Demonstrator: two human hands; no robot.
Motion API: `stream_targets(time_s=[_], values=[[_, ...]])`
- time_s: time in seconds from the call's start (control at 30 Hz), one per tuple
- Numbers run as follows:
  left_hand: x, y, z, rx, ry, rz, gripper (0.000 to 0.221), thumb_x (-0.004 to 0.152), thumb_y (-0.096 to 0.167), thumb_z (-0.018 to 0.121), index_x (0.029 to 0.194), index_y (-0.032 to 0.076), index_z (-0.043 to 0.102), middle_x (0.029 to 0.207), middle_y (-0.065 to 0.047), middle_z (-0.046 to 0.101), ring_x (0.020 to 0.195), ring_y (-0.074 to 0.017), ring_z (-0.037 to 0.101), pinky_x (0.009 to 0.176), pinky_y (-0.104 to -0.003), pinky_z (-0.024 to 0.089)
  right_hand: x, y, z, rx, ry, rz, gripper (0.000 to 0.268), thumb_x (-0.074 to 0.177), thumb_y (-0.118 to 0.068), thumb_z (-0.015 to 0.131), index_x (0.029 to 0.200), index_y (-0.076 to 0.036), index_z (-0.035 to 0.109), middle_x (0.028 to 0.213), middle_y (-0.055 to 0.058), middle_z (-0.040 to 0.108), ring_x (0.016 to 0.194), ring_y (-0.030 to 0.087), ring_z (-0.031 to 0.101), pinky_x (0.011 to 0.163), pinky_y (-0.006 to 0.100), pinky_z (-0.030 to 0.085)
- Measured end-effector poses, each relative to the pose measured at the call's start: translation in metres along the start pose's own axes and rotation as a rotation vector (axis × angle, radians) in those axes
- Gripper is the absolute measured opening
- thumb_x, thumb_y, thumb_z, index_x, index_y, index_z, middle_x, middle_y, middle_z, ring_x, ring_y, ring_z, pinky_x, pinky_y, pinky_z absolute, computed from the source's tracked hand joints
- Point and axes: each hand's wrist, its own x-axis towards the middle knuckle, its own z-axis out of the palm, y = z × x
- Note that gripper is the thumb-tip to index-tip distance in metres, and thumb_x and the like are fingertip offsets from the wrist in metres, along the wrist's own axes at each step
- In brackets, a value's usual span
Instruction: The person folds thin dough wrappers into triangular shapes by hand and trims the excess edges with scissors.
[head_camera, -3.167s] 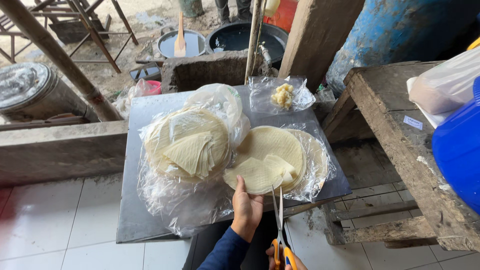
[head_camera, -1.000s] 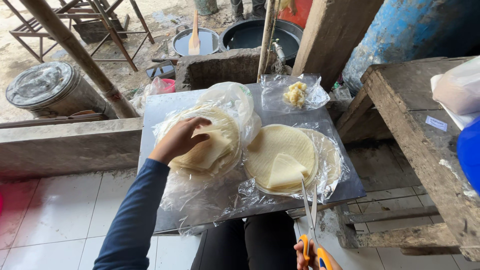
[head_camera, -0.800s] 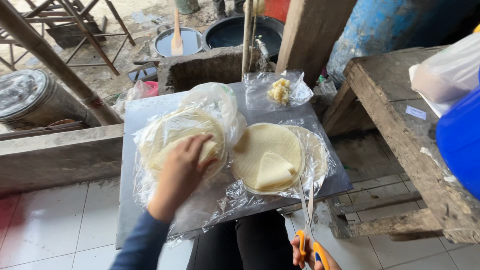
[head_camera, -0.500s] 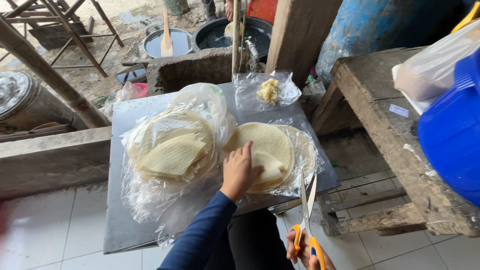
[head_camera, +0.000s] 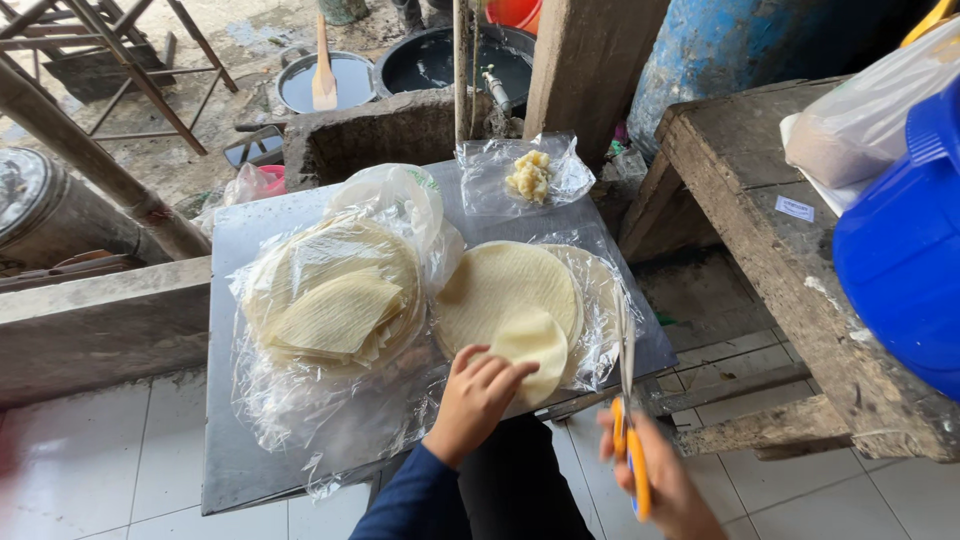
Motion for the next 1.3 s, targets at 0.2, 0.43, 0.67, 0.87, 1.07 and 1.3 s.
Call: stream_targets(time_s=[0.2,0.43,0.67,0.87,1.07,1.3], values=[[-0.046,0.016,0.0,0.125,0.093,0.102,0.032,0.089,0.016,0.069,0.121,0.021,0.072,0.097,0.005,0.066,0.101,-0.0108,0.065,0.105,-0.044,0.042,0.144,-0.087,0.009,-0.937,0.353,-0.297,0.057,0.08,-0.029,0.081,0.126,-0.001,0.063,0.116,0.015,0.063,0.105,0.032,0.066,0.083,0.04,0.054],[-0.065,0.017,-0.001,-0.034,0.218,-0.094,0.029,0.079,0.009,0.073,0.106,0.019,0.073,0.102,-0.002,0.068,0.103,-0.0217,0.064,0.098,-0.044,0.046,0.213,-0.063,0.047,-1.279,0.28,-0.378,0.061,0.075,-0.039,0.082,0.118,-0.001,0.061,0.114,0.016,0.067,0.108,0.037,0.065,0.097,0.057,0.039],[-0.045,0.021,-0.013,-0.35,0.272,-0.327,0.031,0.079,-0.01,0.056,0.1,0.009,0.068,0.102,-0.005,0.075,0.096,-0.028,0.071,0.099,-0.044,0.054,0.19,-0.071,0.042,-1.21,0.196,-0.404,0.043,0.086,-0.03,0.081,0.113,-0.004,0.06,0.11,0.012,0.072,0.108,0.031,0.067,0.117,0.054,0.038],[-0.022,0.033,-0.046,-0.341,0.339,-0.404,0.035,0.08,0.002,0.072,0.114,0.008,0.068,0.102,-0.008,0.075,0.093,-0.0256,0.071,0.085,-0.038,0.057,0.131,-0.124,0.073,-0.429,-0.351,-0.47,0.061,0.073,-0.019,0.083,0.126,0.002,0.06,0.118,0.015,0.069,0.112,0.028,0.065,0.094,0.038,0.05],[-0.028,0.03,-0.072,-1.292,0.527,-0.635,0.072,0.088,0.039,0.072,0.146,0.005,0.045,0.124,-0.017,0.062,0.108,-0.0272,0.066,0.094,-0.043,0.052,0.136,-0.137,0.105,-0.213,-0.428,-0.128,0.015,0.089,-0.001,0.075,0.104,-0.002,0.075,0.096,0.007,0.077,0.093,0.015,0.07,0.083,0.028,0.056],[-0.031,-0.031,-0.115,-1.728,0.399,-0.894,0.059,0.101,0.037,0.067,0.144,-0.001,0.05,0.124,-0.022,0.065,0.103,-0.0277,0.07,0.085,-0.039,0.06,0.235,-0.171,0.159,-0.044,-0.966,-0.559,0.011,0.097,-0.012,0.072,0.107,-0.016,0.073,0.124,0.002,0.068,0.117,0.017,0.066,0.105,0.033,0.058]])
